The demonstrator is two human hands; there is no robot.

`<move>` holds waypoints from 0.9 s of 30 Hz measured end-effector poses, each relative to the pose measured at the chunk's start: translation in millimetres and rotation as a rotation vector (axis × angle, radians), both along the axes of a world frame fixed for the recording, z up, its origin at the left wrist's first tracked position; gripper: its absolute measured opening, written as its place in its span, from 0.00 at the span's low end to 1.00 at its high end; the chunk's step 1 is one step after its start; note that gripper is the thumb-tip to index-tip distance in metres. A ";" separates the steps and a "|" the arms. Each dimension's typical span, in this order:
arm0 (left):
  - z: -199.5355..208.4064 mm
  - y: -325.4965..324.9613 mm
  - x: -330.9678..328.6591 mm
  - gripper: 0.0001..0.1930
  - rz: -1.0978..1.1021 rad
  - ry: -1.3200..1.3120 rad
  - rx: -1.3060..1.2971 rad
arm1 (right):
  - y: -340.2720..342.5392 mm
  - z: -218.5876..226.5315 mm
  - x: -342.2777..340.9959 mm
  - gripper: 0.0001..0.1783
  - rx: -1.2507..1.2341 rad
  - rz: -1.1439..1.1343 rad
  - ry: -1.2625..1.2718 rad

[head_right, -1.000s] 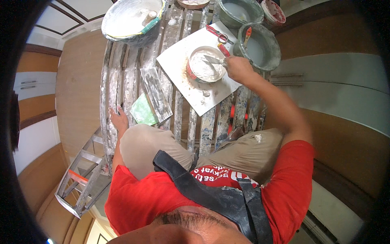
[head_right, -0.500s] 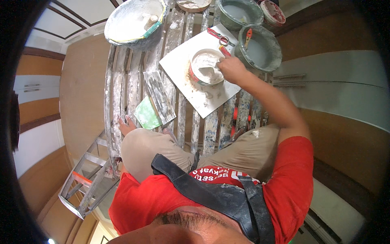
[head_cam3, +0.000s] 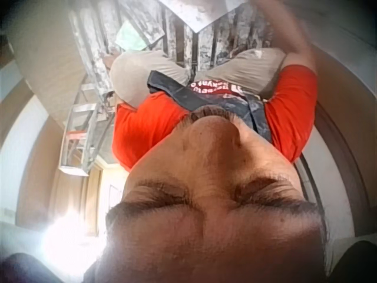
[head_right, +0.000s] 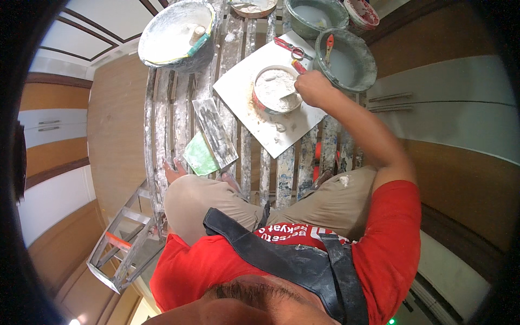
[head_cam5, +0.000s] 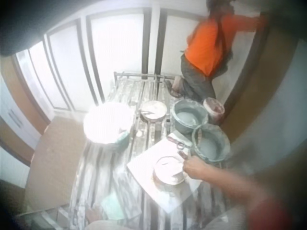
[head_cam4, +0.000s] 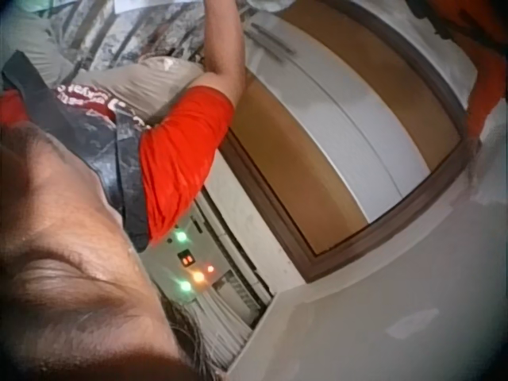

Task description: The person mixes a white compound in a bucket using a trowel, then transfers it to a smaller container. They continue mixing and finally apply the compound to a wall surface using a green sanding block.

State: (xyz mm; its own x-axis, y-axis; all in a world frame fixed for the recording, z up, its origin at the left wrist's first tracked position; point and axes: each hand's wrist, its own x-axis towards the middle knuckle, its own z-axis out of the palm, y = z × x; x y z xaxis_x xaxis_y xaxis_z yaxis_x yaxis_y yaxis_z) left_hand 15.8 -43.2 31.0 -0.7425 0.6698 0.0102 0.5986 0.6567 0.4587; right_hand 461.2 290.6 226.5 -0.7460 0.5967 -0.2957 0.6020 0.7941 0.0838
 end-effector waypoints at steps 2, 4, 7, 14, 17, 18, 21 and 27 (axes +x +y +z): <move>2.4 1.6 1.8 0.35 -0.032 -0.008 0.038 | -1.3 6.0 -1.3 0.06 0.002 -0.055 0.025; 2.9 1.7 6.1 0.35 -0.036 -0.001 0.017 | -4.9 4.7 -3.7 0.06 -0.031 -0.105 0.020; 4.5 3.7 7.4 0.35 -0.039 0.008 -0.007 | -10.2 7.4 -11.5 0.06 -0.107 -0.130 -0.064; 0.0 1.0 -0.5 0.34 -0.036 0.007 0.088 | 2.0 2.7 -2.1 0.06 0.007 -0.183 0.033; 11.1 5.1 3.7 0.34 -0.009 -0.061 0.100 | -2.8 2.9 -3.9 0.06 -0.047 -0.215 -0.013; 15.3 7.7 1.9 0.34 0.037 -0.094 0.094 | -5.1 6.8 -3.5 0.08 -0.076 -0.233 -0.010; 30.8 13.3 -1.5 0.34 0.138 -0.152 0.098 | -0.4 28.4 11.1 0.12 -0.135 -0.297 0.155; 49.1 56.2 14.2 0.33 -0.033 -0.041 0.238 | 9.3 24.5 98.4 0.18 -0.192 -0.513 0.423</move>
State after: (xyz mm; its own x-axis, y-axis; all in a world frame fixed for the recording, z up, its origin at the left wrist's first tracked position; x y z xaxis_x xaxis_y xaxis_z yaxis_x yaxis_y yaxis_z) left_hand 30.0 13.0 80.0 -0.7230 0.6763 0.1409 0.5960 0.5074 0.6223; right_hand 559.6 299.9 251.0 -0.4576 0.8713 -0.1772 0.8557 0.3774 -0.3541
